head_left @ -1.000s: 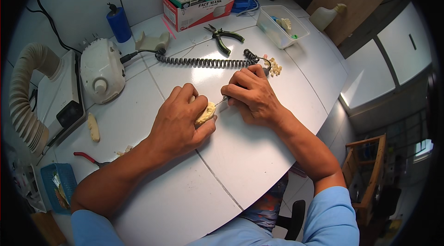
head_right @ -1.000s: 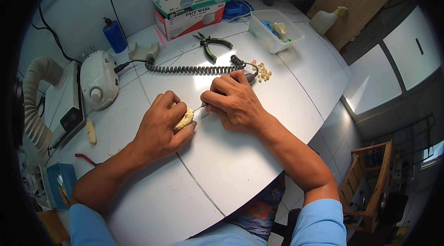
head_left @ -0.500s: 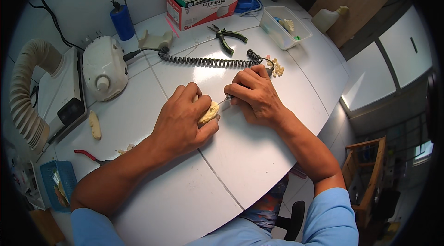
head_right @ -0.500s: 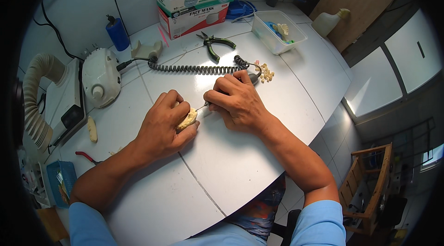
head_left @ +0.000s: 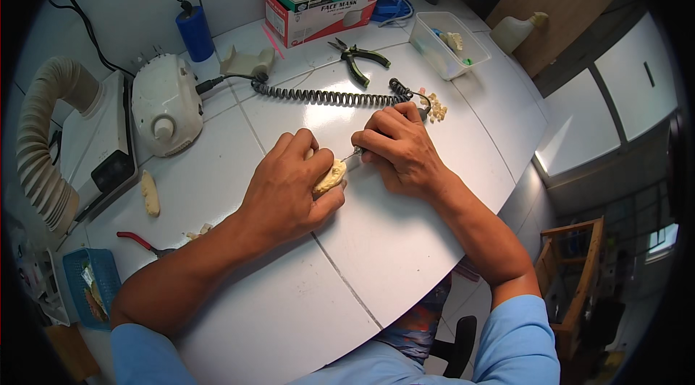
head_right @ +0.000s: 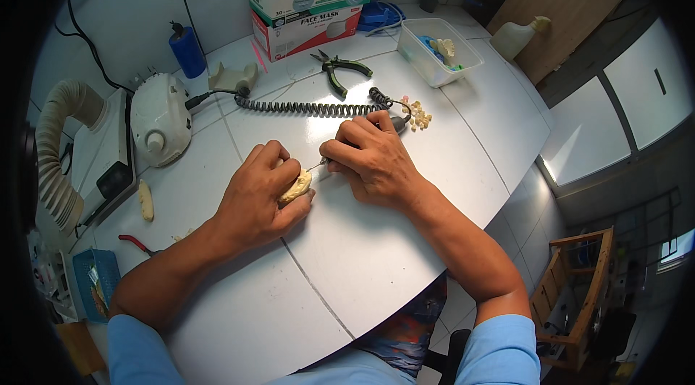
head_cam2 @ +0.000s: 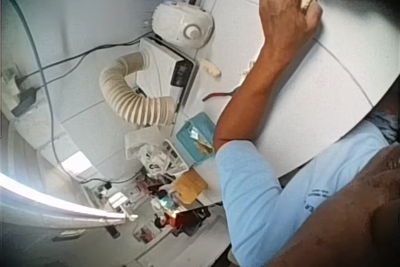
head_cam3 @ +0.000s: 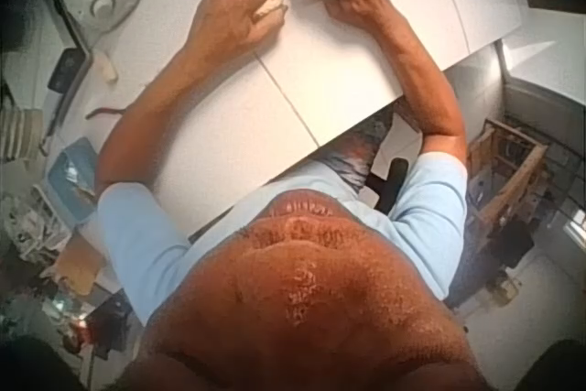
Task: The recorder uses a dental micromotor drill to shape and refine a dental cast/impression.
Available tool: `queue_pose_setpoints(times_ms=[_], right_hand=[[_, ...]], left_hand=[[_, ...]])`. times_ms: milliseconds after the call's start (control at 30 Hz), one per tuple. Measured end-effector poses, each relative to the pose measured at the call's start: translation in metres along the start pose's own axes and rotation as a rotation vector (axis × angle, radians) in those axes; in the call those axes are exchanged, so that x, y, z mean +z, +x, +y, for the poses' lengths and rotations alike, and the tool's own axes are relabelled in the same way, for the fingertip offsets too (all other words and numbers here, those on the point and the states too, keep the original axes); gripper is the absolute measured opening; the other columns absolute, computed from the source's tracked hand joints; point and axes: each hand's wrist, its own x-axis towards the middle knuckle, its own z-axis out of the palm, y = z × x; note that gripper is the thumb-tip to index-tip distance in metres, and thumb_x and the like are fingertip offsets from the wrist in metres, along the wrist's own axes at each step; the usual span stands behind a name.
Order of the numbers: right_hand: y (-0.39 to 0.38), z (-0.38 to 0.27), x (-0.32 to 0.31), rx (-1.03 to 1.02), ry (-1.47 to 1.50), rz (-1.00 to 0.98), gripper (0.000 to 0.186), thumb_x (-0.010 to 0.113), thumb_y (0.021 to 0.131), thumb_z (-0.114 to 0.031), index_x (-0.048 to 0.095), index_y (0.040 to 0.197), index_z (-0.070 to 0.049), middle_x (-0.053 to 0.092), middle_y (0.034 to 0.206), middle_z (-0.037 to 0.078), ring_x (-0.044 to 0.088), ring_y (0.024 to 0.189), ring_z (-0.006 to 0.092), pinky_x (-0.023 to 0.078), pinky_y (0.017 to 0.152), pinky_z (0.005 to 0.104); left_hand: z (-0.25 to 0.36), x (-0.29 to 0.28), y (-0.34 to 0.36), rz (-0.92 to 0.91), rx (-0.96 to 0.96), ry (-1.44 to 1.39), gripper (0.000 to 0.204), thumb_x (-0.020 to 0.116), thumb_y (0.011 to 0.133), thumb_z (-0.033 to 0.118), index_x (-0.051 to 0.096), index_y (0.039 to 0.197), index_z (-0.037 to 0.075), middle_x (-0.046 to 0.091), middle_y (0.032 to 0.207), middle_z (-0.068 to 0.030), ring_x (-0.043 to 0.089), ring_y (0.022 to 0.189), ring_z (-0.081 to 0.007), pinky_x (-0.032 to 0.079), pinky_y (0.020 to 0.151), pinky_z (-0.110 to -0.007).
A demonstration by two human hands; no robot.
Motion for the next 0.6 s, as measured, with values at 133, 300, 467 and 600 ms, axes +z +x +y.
queue_pose_setpoints(times_ms=[133, 300, 467, 600], right_hand=[[-0.0003, 0.0010, 0.0013, 0.003, 0.000, -0.006, 0.016, 0.078, 0.092, -0.012, 0.073, 0.106, -0.014, 0.061, 0.094, 0.001, 0.062, 0.094, 0.0220, 0.039, 0.095, 0.0424], [-0.0005, 0.0009, 0.0016, 0.013, -0.001, -0.010, 0.015, 0.078, 0.093, -0.012, 0.073, 0.106, -0.014, 0.061, 0.095, 0.001, 0.062, 0.095, 0.0218, 0.039, 0.095, 0.0423], [0.0005, 0.0004, 0.0022, 0.007, -0.004, 0.001, 0.013, 0.077, 0.094, -0.012, 0.073, 0.106, -0.015, 0.061, 0.094, 0.001, 0.062, 0.095, 0.0217, 0.040, 0.095, 0.0424], [0.0000, 0.0001, 0.0019, 0.013, 0.000, -0.001, 0.013, 0.077, 0.093, -0.012, 0.073, 0.105, -0.015, 0.061, 0.093, 0.001, 0.062, 0.094, 0.0218, 0.040, 0.095, 0.0423]], left_hand=[[0.0001, 0.0004, -0.0001, -0.004, -0.005, 0.006, 0.032, 0.080, 0.088, 0.028, 0.069, 0.095, -0.001, 0.059, 0.106, -0.0181, 0.059, 0.095, -0.0334, 0.051, 0.083, -0.046], [0.0001, 0.0004, 0.0005, -0.008, -0.006, 0.005, 0.032, 0.080, 0.088, 0.028, 0.069, 0.095, -0.001, 0.059, 0.105, -0.0181, 0.059, 0.095, -0.0334, 0.051, 0.082, -0.046], [0.0002, 0.0003, 0.0000, 0.000, -0.001, 0.004, 0.032, 0.080, 0.088, 0.028, 0.069, 0.095, -0.001, 0.058, 0.104, -0.0178, 0.058, 0.094, -0.0332, 0.051, 0.081, -0.046], [0.0003, 0.0001, -0.0002, -0.003, -0.003, 0.006, 0.032, 0.080, 0.088, 0.028, 0.069, 0.095, -0.001, 0.058, 0.104, -0.0178, 0.058, 0.094, -0.0332, 0.051, 0.081, -0.046]])
